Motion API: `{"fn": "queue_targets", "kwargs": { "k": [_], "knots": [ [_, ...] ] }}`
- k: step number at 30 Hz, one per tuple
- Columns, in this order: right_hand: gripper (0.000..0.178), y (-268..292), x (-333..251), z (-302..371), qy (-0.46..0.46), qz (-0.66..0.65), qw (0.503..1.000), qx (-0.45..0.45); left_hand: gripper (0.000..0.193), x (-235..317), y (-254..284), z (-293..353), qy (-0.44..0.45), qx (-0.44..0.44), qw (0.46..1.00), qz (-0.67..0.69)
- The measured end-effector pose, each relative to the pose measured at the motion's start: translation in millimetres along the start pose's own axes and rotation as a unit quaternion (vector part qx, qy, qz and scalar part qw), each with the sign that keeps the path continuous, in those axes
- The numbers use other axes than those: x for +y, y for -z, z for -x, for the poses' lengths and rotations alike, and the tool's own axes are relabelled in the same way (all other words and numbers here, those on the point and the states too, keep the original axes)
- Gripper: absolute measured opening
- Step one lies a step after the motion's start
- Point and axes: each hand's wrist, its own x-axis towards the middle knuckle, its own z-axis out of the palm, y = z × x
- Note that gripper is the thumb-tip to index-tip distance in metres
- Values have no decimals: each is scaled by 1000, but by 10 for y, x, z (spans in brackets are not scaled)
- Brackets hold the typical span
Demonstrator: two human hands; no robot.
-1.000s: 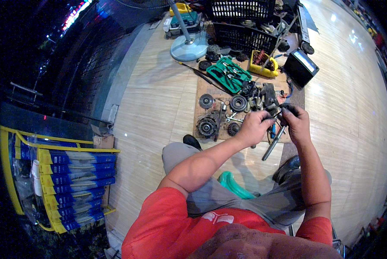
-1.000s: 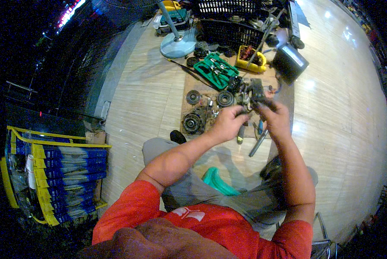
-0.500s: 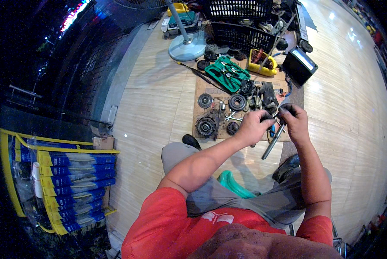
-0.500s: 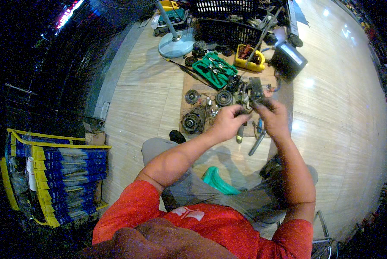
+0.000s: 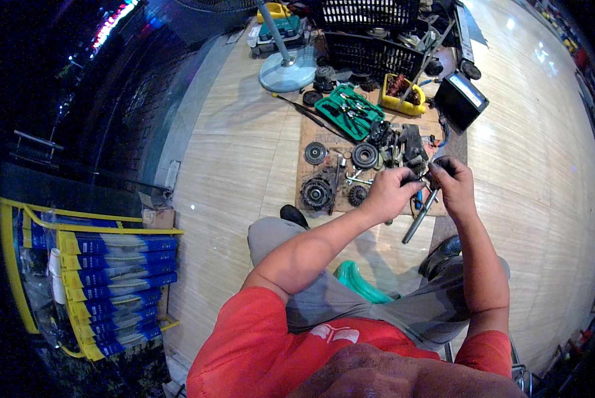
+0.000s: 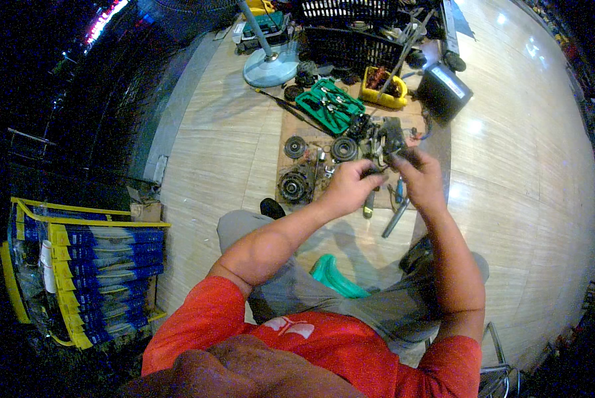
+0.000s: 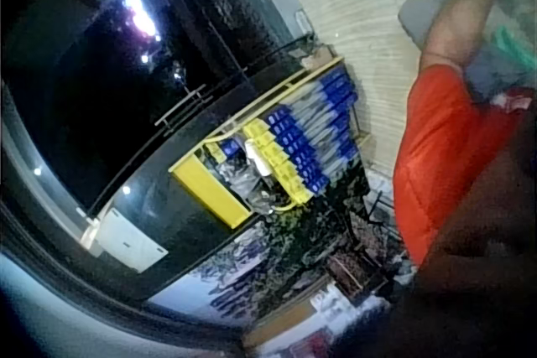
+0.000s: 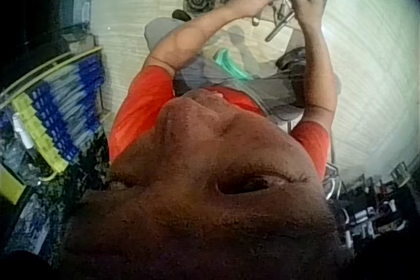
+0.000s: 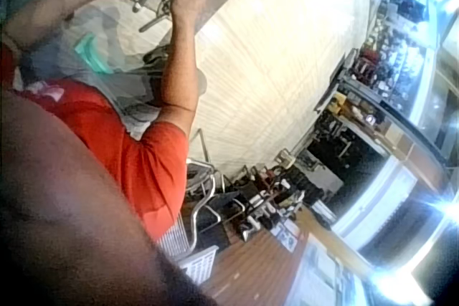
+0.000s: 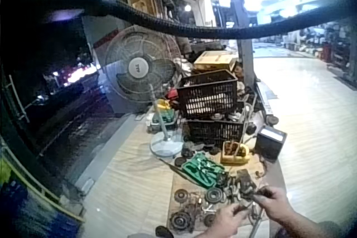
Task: The person disassembles an alternator by hand, pulling out internal parts like gears and bearings and placing them on a wooden board.
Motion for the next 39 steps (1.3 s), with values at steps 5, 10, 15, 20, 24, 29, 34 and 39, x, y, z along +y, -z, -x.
{"fn": "queue_targets", "kwargs": {
  "k": [5,10,15,20,24,29,34,39],
  "knots": [
    [25,-40,-3,21,-35,-5,999,-12,19,-92,25,31,-12,11,1000,13],
    [26,-55,-54,42,-21,4,1000,-1,20,-71,29,3,7,-6,999,33],
    [27,-1,-186,36,13,104,994,-21,28,-3,73,12,35,-32,997,60],
    [26,30,-19,-53,154,97,983,-1,25,17,-12,-12,49,-13,992,115],
    [30,93,-5,8,150,88,984,33,15,128,-152,11,69,17,990,124],
    [26,73,-47,48,139,54,989,17,16,134,-124,43,43,30,990,130],
    [23,58,-58,59,146,16,989,17,18,9,-95,19,7,6,988,151],
    [22,81,-52,54,188,3,982,17,19,11,-118,24,34,-45,964,261]
  ]
}}
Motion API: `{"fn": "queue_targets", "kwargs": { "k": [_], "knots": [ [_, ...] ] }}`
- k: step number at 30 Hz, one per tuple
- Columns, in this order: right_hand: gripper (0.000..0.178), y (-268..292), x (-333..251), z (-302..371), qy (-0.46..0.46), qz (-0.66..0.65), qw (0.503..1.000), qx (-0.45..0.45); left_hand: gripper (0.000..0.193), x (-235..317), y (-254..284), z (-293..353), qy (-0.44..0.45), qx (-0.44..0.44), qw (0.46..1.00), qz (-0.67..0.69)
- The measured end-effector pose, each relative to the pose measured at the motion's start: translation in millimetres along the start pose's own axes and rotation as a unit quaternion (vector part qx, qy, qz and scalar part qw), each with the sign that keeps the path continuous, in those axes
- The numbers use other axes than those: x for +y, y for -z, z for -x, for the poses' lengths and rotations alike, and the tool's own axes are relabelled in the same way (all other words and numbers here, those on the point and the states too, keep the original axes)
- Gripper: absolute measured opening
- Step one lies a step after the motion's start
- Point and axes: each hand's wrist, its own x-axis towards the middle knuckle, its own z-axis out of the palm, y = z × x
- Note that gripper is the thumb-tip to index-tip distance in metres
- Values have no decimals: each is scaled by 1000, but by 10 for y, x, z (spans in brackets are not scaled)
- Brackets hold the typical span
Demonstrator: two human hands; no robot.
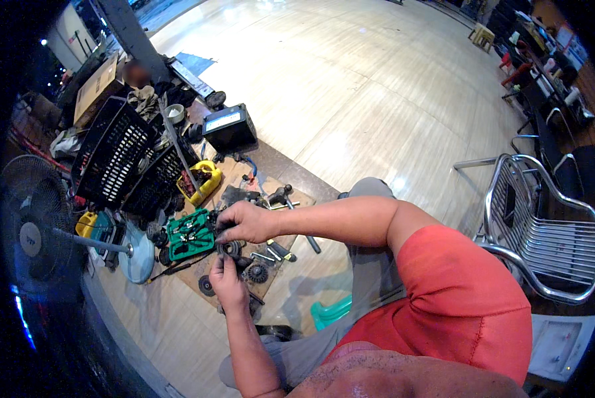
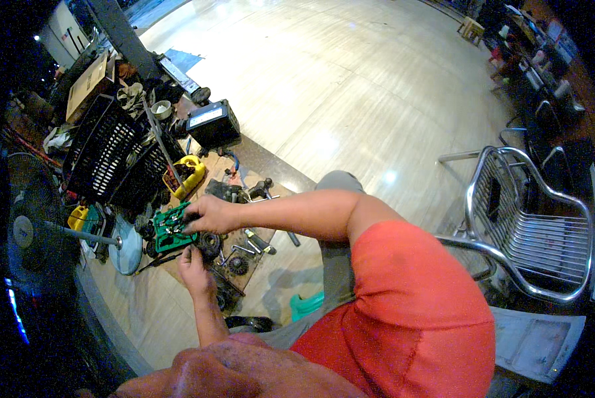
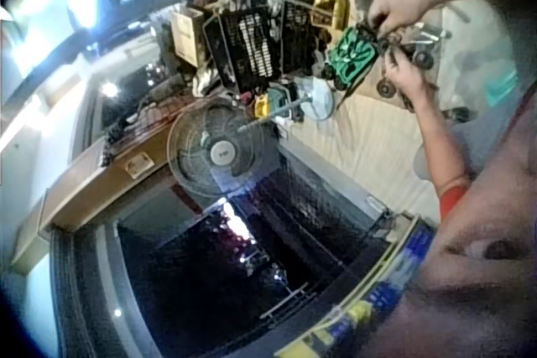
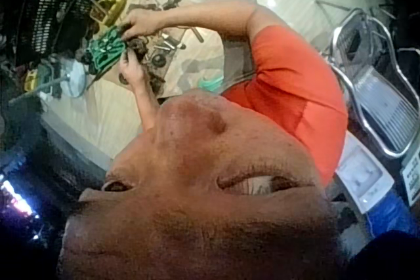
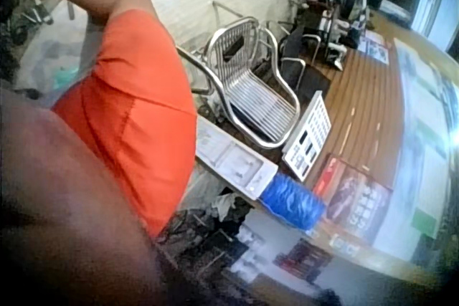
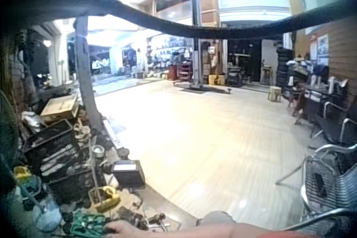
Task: The person disassembles an alternator by hand, pulling out internal parts like gears and bearings and placing them on a wooden board.
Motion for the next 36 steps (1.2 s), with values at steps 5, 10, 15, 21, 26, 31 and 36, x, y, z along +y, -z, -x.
{"fn": "queue_targets", "kwargs": {
  "k": [5,10,15,21,26,31,36],
  "knots": [
    [24,5,21,-11,-16,-19,1000,-18,21,7,16,-5,44,-52,991,111],
    [26,-18,86,-38,-30,9,999,-13,20,16,2,4,56,-49,989,126],
    [25,-20,79,-37,-49,4,999,-13,17,-42,1,-8,9,20,999,41],
    [23,-27,84,-32,-21,-11,1000,-6,18,9,13,6,-3,-18,999,39],
    [22,-5,10,-31,-22,-65,997,-36,16,9,14,33,43,-51,983,172],
    [21,3,-37,-14,-89,-107,988,-60,15,27,27,19,63,-115,966,225],
    [23,-3,-28,-24,-90,-87,991,-39,16,20,-47,38,67,-26,987,145]
  ]
}}
